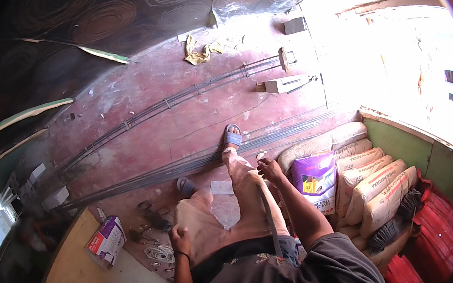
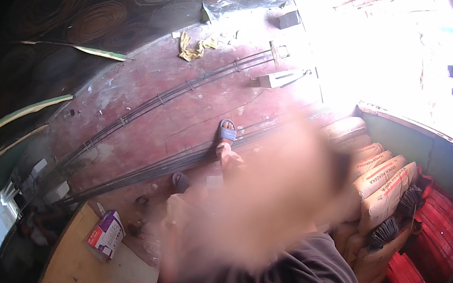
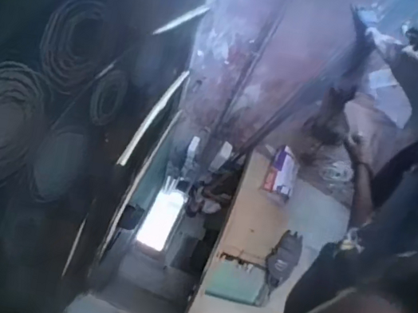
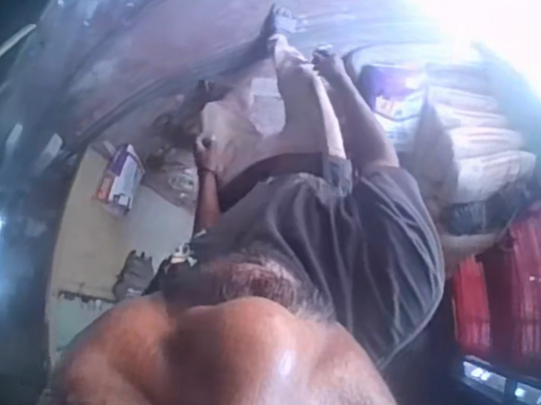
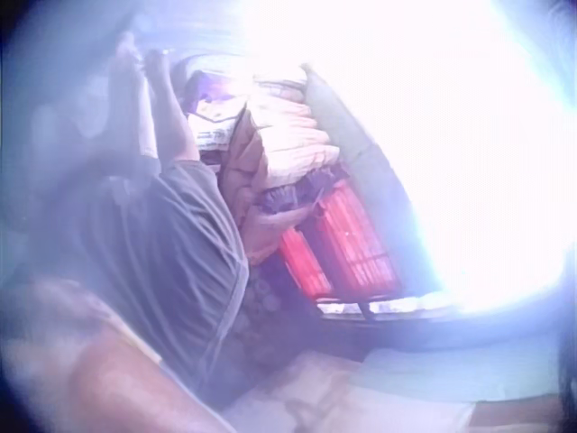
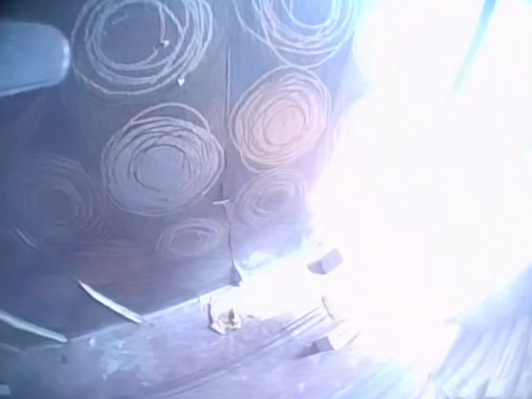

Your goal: The person assembles a metal frame structure on the floor by hand and using pliers, securing metal rods together with wire ties.

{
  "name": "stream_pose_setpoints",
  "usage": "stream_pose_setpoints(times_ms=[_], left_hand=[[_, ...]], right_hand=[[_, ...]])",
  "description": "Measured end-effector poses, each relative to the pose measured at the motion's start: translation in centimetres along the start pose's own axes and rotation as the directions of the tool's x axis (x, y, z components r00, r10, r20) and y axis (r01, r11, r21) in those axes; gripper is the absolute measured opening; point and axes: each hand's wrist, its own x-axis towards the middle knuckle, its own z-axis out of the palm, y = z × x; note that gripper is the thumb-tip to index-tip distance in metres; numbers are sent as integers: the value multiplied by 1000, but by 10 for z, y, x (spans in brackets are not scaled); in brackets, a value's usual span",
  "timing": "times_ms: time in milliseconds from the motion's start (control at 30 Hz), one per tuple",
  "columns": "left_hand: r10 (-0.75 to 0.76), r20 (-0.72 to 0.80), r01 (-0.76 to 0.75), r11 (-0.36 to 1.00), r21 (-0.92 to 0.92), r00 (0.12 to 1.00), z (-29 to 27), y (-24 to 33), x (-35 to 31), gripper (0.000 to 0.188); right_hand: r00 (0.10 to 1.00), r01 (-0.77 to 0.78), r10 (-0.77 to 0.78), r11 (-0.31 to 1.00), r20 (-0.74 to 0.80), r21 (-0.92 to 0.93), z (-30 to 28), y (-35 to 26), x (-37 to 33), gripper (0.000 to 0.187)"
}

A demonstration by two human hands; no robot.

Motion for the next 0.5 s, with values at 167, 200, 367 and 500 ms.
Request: stream_pose_setpoints(times_ms=[167, 200, 367, 500], left_hand=[[166, 109, -186, 961, 206, 980, 74, 88, 50, 60], [203, 115, -230, 919, 321, 972, 85, 112, 65, 66], [222, 129, -257, 846, 467, 966, 107, 136, 138, 68], [143, 179, -212, 855, 473, 973, 78, 129, 153, 68]], right_hand=[[998, -21, 12, 990, -63, -137, -32, 37, 139, 35], [997, -36, 26, 990, -77, -134, -30, 45, 176, 35], [982, 107, -22, 881, -187, 461, -72, 84, 394, 27], [962, 75, 52, 893, -267, 444, -29, 75, 519, 61]])
